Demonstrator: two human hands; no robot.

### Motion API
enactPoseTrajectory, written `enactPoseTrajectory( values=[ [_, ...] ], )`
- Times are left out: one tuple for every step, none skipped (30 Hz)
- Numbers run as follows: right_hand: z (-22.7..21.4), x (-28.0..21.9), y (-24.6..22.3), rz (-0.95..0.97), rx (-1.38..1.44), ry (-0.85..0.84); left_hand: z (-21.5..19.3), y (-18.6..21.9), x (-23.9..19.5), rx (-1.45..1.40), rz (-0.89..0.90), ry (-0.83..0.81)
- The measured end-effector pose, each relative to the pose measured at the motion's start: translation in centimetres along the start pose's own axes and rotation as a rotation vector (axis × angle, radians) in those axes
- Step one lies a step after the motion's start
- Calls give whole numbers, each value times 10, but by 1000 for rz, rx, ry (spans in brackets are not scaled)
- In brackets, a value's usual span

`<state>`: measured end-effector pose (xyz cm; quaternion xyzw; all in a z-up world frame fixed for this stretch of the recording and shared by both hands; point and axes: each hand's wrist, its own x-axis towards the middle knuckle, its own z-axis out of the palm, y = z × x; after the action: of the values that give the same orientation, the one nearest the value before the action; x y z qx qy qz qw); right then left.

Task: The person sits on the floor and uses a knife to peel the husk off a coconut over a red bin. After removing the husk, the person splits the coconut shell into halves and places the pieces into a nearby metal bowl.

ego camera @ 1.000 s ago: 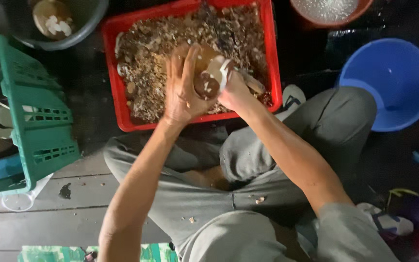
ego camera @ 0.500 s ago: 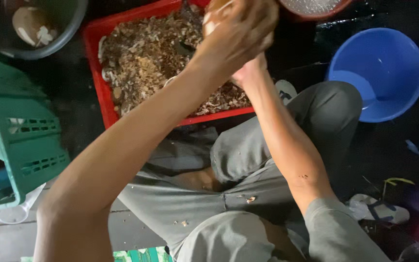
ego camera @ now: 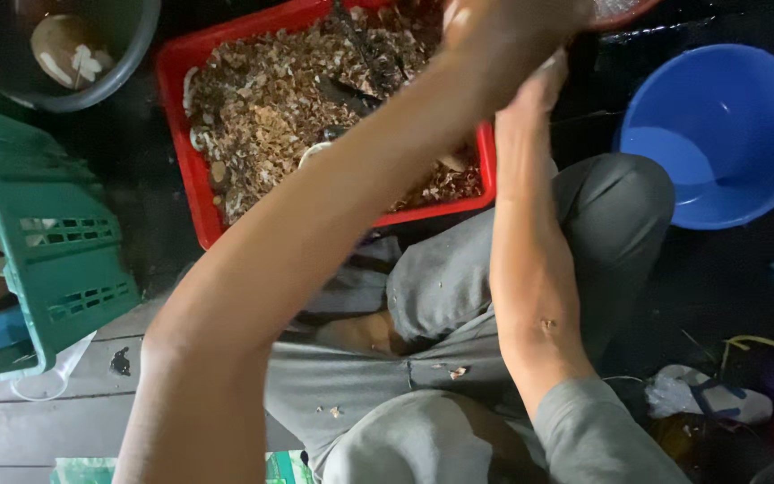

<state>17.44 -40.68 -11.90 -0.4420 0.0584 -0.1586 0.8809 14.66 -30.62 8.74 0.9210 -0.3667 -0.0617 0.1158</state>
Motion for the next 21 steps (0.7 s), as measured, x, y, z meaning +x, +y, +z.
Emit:
enactPoseTrajectory(
  values=[
    [-10, 7, 4, -72, -27, 35, -9, -10, -19, -145, -19, 56],
    [-18, 11, 9, -144, -48, 66, -19, -23, -44, -114, 63, 268],
    [-23, 16, 12, -216, -82, 98, -28, -37, -71, -50, 128, 464],
    [-35, 22, 11, -288, -101, 85, -32, -46, -102, 14, 198, 657],
    [-42, 26, 9, -370, -106, 61, -34, -54, -132, -145, 60, 567],
    [-42, 25, 7, -449, -98, 23, -31, -59, -160, -303, -75, 472],
    [-35, 24, 3, -458, -168, -6, -28, -67, -187, -305, -167, 466],
    [-25, 19, -3, -477, -246, -36, -22, -75, -212, -308, -258, 459],
    [-15, 9, -11, -426, -410, -18, -11, -78, -237, -341, -318, 511],
    [-2, -3, -19, -582, -632, -56, 0, -79, -257, -375, -377, 563],
    [11, -14, -27, -741, -857, -95, 13, -80, -269, -356, -388, 590],
    [26, -27, -35, -902, -1081, -135, 25, -81, -279, -336, -399, 617],
    [40, -41, -42, -740, -1064, -204, 35, -83, -288, -317, -415, 640],
    [53, -55, -48, -577, -1044, -271, 44, -86, -294, -373, -388, 653],
    [64, -67, -56, -419, -1022, -334, 52, -89, -295, -429, -354, 669],
    [71, -81, -65, -331, -1135, -442, 60, -90, -295, -485, -320, 685],
    [76, -95, -74, -244, -1240, -548, 64, -91, -296, -457, -341, 677],
    [81, -106, -80, -155, -1343, -656, 68, -92, -295, -431, -361, 667],
    [87, -116, -81, -233, -1422, -672, 71, -94, -296, -405, -380, 656],
    [91, -123, -80, -312, -1499, -688, 72, -98, -298, -392, -359, 663],
    [93, -127, -80, -391, -1577, -702, 71, -101, -301, -383, -336, 668]
  ],
)
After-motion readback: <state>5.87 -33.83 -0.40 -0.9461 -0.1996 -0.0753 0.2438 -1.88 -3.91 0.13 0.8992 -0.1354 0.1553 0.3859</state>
